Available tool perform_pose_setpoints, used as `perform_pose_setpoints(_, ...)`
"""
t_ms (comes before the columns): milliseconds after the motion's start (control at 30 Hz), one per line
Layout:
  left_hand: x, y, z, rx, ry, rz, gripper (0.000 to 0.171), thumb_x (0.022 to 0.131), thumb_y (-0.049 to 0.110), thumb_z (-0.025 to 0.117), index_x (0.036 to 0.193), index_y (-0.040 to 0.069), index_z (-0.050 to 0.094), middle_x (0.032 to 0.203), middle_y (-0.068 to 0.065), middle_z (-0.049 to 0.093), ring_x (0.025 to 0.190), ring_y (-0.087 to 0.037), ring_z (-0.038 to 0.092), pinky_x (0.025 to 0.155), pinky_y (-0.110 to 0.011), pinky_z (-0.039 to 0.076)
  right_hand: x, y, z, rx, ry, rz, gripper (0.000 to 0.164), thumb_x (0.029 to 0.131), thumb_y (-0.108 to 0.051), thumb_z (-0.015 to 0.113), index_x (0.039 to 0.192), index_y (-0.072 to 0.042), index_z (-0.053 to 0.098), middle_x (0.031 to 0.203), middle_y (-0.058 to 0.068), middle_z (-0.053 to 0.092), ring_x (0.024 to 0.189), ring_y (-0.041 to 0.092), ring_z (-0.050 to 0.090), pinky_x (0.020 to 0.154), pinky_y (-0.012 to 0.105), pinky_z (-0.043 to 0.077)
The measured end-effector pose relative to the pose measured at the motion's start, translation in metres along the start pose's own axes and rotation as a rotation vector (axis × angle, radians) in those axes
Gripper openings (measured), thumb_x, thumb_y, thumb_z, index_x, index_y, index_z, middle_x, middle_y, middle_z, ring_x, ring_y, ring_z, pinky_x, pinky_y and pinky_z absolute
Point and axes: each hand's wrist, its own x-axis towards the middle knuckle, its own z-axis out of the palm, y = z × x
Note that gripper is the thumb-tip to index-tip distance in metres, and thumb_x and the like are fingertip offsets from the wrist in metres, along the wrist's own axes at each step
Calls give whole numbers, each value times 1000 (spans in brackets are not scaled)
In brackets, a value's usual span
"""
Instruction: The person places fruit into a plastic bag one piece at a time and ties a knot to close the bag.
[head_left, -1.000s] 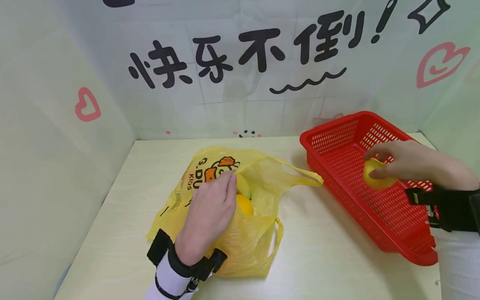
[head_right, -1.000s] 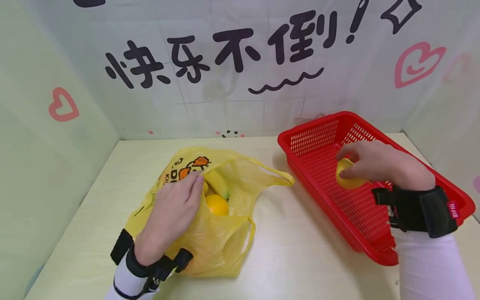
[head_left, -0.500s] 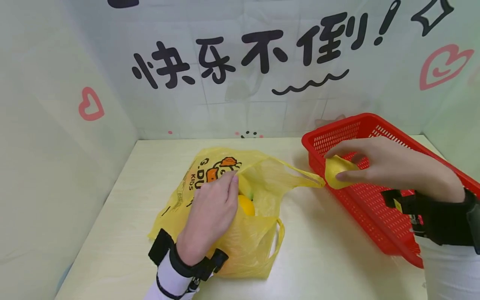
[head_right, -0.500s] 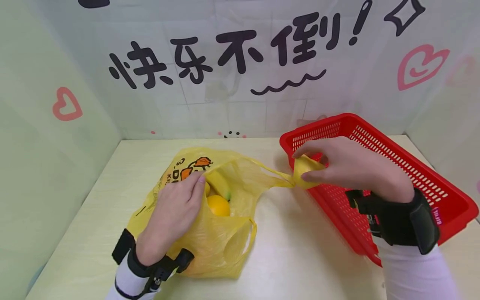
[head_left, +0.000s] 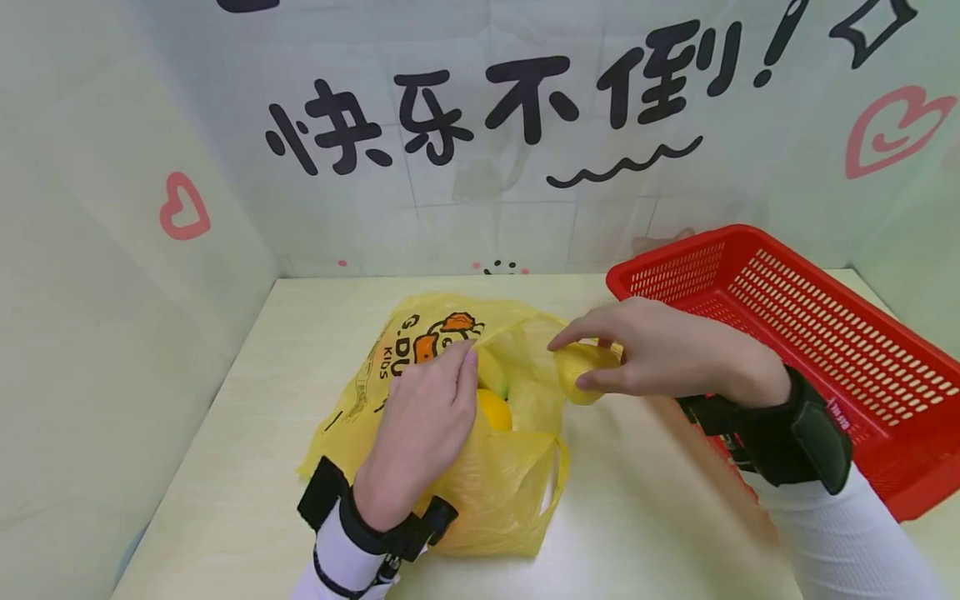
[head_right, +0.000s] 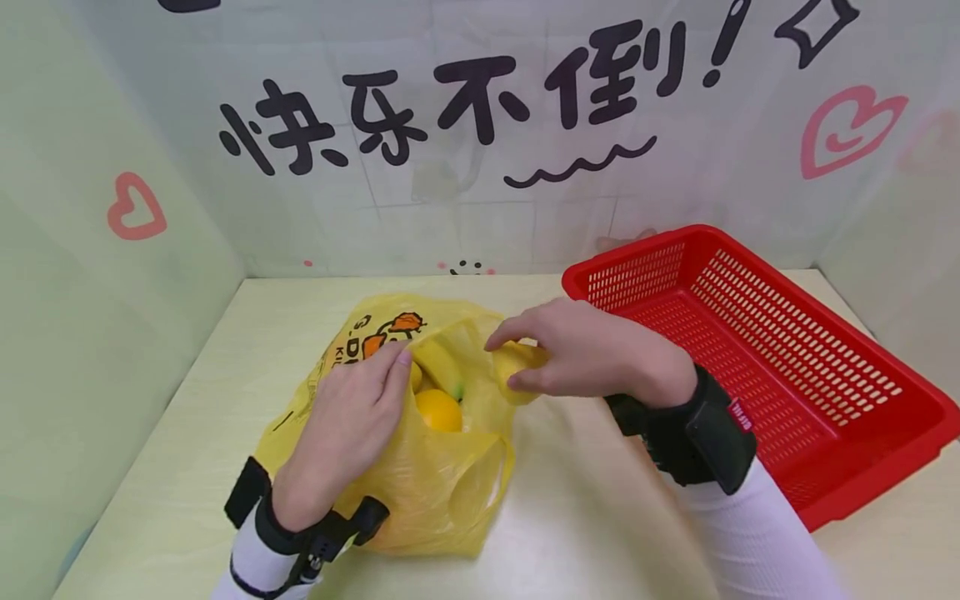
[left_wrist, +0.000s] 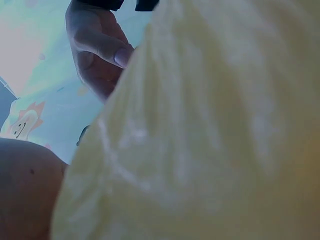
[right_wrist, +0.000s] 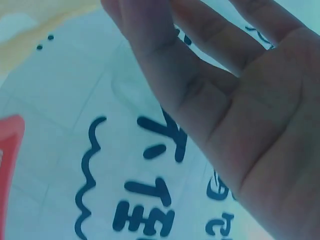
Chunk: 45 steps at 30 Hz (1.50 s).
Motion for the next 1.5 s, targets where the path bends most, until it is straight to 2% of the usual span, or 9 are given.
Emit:
perform_pose_setpoints(167, 0, 0, 0, 8, 3, 1, 30, 106, 24, 41, 111, 9, 66, 60, 2, 40, 49, -12, 43, 46, -25, 33, 20, -7, 16, -21, -69, -40, 40, 89, -27, 73, 128, -24, 65, 112, -3, 68, 85, 13, 57, 75, 27, 51)
perform_pose_setpoints(267, 0, 0, 0, 18, 6, 1, 30, 106, 25, 42, 113, 8, 66, 60, 2, 42, 51, -11, 45, 47, -25, 34, 33, -8, 28, -42, -84, -52, 44, 90, -26, 71, 132, -16, 62, 121, 2, 68, 94, 16, 62, 85, 31, 54)
perform_pose_setpoints(400, 0, 0, 0, 19, 1, -1, 31, 106, 25, 42, 115, 9, 66, 60, 2, 43, 50, -11, 44, 47, -25, 34, 50, -8, 41, -34, -98, -36, 49, 91, -28, 70, 134, -7, 59, 130, 7, 65, 114, 23, 62, 101, 40, 50)
perform_pose_setpoints(467, 0, 0, 0, 18, -2, -2, 31, 106, 25, 41, 116, 9, 66, 59, 2, 41, 48, -11, 42, 46, -25, 33, 57, -7, 47, -31, -98, -30, 49, 91, -27, 70, 134, -5, 59, 130, 8, 65, 114, 24, 61, 103, 41, 49)
perform_pose_setpoints(600, 0, 1, 0, 7, -8, 2, 31, 106, 24, 41, 117, 7, 65, 59, 2, 39, 45, -12, 39, 44, -24, 32, 68, -6, 57, -57, -49, -68, 45, 91, -24, 70, 130, -2, 60, 122, 8, 68, 107, 23, 63, 101, 39, 50)
perform_pose_setpoints(767, 0, 1, -1, -3, -2, 2, 30, 106, 23, 42, 116, 7, 65, 59, 1, 39, 45, -12, 39, 44, -24, 31, 83, -7, 69, -93, -2, -89, 37, 93, -20, 68, 124, -1, 62, 101, 5, 67, 85, 20, 58, 87, 32, 50)
perform_pose_setpoints(1033, -1, 1, 0, -10, 9, 11, 29, 105, 22, 42, 115, 7, 65, 60, 1, 38, 45, -12, 38, 44, -24, 31, 101, -1, 83, -49, 141, -96, 47, 91, -15, 68, 135, -7, 54, 131, 8, 61, 111, 25, 59, 109, 38, 43)
perform_pose_setpoints(1300, 0, 0, 1, 0, 24, 23, 30, 105, 22, 43, 116, 7, 65, 61, 0, 42, 46, -11, 40, 44, -24, 32, 115, -7, 97, 74, 302, -62, 36, 94, -21, 67, 126, -6, 60, 121, 9, 64, 111, 23, 58, 107, 36, 44)
perform_pose_setpoints(1500, 0, 0, 2, 15, 36, 30, 32, 105, 23, 42, 121, 8, 66, 67, -1, 54, 50, -10, 44, 46, -24, 35, 123, -14, 106, 30, 265, -16, 29, 96, -16, 59, 120, 1, 60, 114, 10, 65, 105, 22, 56, 102, 34, 44)
